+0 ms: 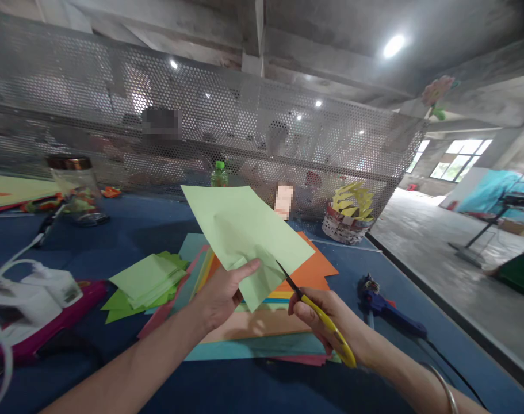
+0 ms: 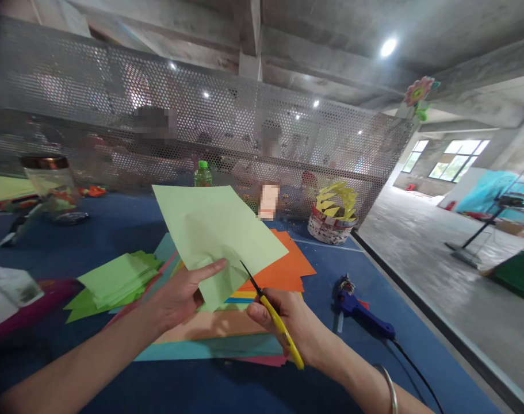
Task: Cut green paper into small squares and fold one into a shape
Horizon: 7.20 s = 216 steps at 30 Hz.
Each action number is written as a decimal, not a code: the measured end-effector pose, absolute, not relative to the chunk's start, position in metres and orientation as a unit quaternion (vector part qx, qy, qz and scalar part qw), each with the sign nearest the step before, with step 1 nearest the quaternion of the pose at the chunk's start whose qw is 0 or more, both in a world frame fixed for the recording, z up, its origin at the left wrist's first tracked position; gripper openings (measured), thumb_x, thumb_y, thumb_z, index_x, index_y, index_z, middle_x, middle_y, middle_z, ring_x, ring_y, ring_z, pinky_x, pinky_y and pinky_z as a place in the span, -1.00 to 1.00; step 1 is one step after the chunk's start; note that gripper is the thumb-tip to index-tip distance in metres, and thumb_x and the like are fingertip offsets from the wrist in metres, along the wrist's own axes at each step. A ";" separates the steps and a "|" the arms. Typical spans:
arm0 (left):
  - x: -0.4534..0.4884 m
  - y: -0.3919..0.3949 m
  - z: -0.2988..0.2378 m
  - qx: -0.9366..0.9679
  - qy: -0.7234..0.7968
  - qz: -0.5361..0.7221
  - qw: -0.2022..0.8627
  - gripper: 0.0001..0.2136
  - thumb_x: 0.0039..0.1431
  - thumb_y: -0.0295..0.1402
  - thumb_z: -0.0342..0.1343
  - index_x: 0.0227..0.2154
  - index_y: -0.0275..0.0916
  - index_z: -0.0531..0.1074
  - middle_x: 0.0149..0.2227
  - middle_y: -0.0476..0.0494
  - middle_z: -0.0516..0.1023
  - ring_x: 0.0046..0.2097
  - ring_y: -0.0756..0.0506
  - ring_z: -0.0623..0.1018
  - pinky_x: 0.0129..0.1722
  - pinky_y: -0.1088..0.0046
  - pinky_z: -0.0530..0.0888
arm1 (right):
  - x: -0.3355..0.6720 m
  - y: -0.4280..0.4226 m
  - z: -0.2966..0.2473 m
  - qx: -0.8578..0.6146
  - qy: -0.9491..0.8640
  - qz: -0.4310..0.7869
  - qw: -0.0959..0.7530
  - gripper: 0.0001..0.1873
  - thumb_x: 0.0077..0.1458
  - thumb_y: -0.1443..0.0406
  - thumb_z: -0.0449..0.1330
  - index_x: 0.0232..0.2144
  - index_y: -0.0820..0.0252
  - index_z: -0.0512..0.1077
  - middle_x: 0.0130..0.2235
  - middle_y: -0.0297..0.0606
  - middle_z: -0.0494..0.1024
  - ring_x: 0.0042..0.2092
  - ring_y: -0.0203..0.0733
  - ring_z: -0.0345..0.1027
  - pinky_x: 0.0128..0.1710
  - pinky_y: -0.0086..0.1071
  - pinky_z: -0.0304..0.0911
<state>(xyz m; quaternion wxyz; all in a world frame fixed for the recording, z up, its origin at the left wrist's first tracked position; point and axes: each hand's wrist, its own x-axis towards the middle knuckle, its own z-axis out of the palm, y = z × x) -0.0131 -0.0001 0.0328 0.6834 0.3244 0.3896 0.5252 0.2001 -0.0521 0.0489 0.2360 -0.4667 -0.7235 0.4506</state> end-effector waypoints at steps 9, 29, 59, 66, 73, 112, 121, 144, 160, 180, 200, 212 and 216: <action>-0.014 0.000 0.031 0.347 0.368 0.518 0.690 -0.56 -0.04 -0.29 0.38 -0.04 -0.18 0.52 0.07 -0.22 0.54 0.08 -0.26 0.52 -0.08 0.34 0.54 | 0.197 -0.055 0.053 -0.474 -0.729 0.437 0.231 -0.40 0.20 -0.18 -0.05 -0.27 0.24 0.38 -0.70 -0.53 0.12 -0.67 -0.39 0.02 -0.67 -0.50 -0.15; -0.015 -0.001 0.032 0.343 0.374 0.505 0.698 -0.52 -0.04 -0.27 0.38 -0.01 -0.17 0.48 0.12 -0.17 0.50 0.14 -0.27 0.46 0.00 0.33 0.50 | 0.202 -0.049 0.039 -0.500 -0.724 0.419 0.225 -0.46 0.19 -0.15 0.04 -0.36 0.23 0.35 -0.64 -0.51 0.12 -0.68 -0.45 0.04 -0.69 -0.52 -0.15; -0.019 0.009 0.027 0.315 0.371 0.542 0.686 -0.60 0.02 -0.40 0.34 -0.03 -0.17 0.49 0.09 -0.19 0.52 0.10 -0.26 0.51 -0.10 0.33 0.57 | 0.237 -0.041 0.052 -0.623 -0.777 0.089 0.026 -0.61 0.24 0.05 0.05 -0.45 0.17 0.45 -0.41 -0.19 0.57 -0.36 -0.08 0.43 -0.43 -0.34 0.06; -0.020 0.003 0.031 0.335 0.414 0.476 0.700 -0.57 -0.04 -0.31 0.39 -0.06 -0.14 0.51 0.04 -0.18 0.56 0.06 -0.26 0.54 -0.17 0.35 0.58 | 0.268 -0.032 0.067 -0.559 -0.818 0.123 0.059 -0.56 0.11 0.08 0.19 0.00 0.13 0.42 0.02 -0.10 0.50 -0.06 0.00 0.42 -0.14 -0.27 0.27; -0.019 0.001 0.025 0.397 0.377 0.437 0.713 -0.50 -0.14 -0.23 0.44 -0.06 -0.18 0.53 -0.01 -0.24 0.59 0.08 -0.31 0.52 -0.10 0.27 0.55 | 0.227 -0.016 0.076 -0.526 -0.771 0.133 0.333 -0.77 0.22 0.14 0.12 -0.33 0.13 0.47 -0.27 -0.24 0.50 -0.26 -0.18 0.37 -0.28 -0.34 0.27; -0.042 0.026 0.029 0.353 0.333 0.454 0.747 -0.81 0.18 -0.38 0.19 -0.19 -0.34 0.57 -0.23 -0.31 0.66 -0.12 -0.27 0.64 -0.05 0.19 0.54 | 0.239 0.038 0.051 -0.522 -0.536 0.562 0.353 -0.53 -0.31 0.07 0.49 -0.49 0.22 0.39 -0.52 -0.46 0.40 -0.51 -0.42 0.22 -0.52 -0.51 0.14; -0.042 0.026 0.032 0.364 0.343 0.476 0.724 -0.79 0.12 -0.41 0.22 -0.18 -0.35 0.56 -0.27 -0.29 0.67 -0.13 -0.29 0.64 -0.03 0.14 0.53 | 0.246 0.036 0.052 -0.516 -0.526 0.578 0.351 -0.56 -0.30 0.11 0.51 -0.47 0.22 0.42 -0.47 -0.38 0.49 -0.48 -0.36 0.34 -0.46 -0.44 0.30; -0.047 0.027 0.030 0.385 0.156 0.468 0.780 -0.48 0.14 0.02 0.16 0.00 -0.30 0.46 0.04 -0.32 0.54 0.19 -0.34 0.40 0.13 0.16 0.39 | 0.222 0.038 0.034 -0.520 -0.442 0.464 0.565 -0.57 -0.39 0.11 0.50 -0.56 0.20 0.39 -0.59 -0.39 0.48 -0.59 -0.34 0.31 -0.60 -0.45 0.21; -0.017 0.014 0.014 0.306 0.289 0.448 0.789 -0.78 0.39 -0.39 -0.08 -0.15 -0.37 0.45 -0.34 -0.22 0.63 -0.23 -0.09 0.65 -0.21 0.48 0.58 | 0.206 0.027 0.027 -0.523 -0.502 0.368 0.583 -0.60 -0.30 0.06 0.47 -0.56 0.23 0.46 -0.58 -0.40 0.41 -0.54 -0.37 0.17 -0.56 -0.47 0.05; -0.009 0.010 0.018 0.265 0.285 0.488 0.781 -0.85 0.33 -0.51 0.00 -0.23 -0.35 0.49 -0.20 -0.18 0.63 -0.22 -0.06 0.65 -0.13 0.47 0.58 | 0.200 0.021 0.024 -0.521 -0.495 0.373 0.587 -0.63 -0.20 0.07 0.42 -0.52 0.18 0.40 -0.55 -0.44 0.36 -0.53 -0.38 0.12 -0.56 -0.48 0.03; -0.007 0.012 0.009 0.262 0.387 0.477 0.744 -0.87 0.02 -0.67 0.24 -0.50 -0.35 0.57 -0.43 -0.11 0.65 -0.37 -0.03 0.63 -0.13 0.49 0.58 | 0.206 0.023 0.029 -0.571 -0.637 0.102 0.508 -0.53 -0.03 0.07 0.32 -0.07 0.10 0.44 0.11 -0.06 0.35 0.10 0.08 0.21 0.02 -0.13 0.14; -0.003 0.009 0.007 0.256 0.410 0.452 0.750 -0.84 0.07 -0.72 0.17 -0.43 -0.38 0.56 -0.38 -0.14 0.64 -0.34 -0.05 0.63 -0.12 0.43 0.59 | 0.188 0.027 0.021 -0.578 -0.741 0.142 0.310 -0.65 0.10 0.00 0.22 -0.26 0.12 0.51 -0.30 -0.26 0.61 -0.28 -0.12 0.43 -0.33 -0.37 0.16; -0.004 0.010 0.007 0.245 0.409 0.454 0.753 -0.84 0.11 -0.71 0.15 -0.42 -0.37 0.54 -0.41 -0.10 0.62 -0.38 -0.01 0.61 -0.08 0.37 0.59 | 0.187 0.031 0.019 -0.583 -0.732 0.175 0.308 -0.70 0.04 0.03 0.26 -0.44 0.13 0.51 -0.47 -0.36 0.54 -0.42 -0.23 0.36 -0.48 -0.45 0.08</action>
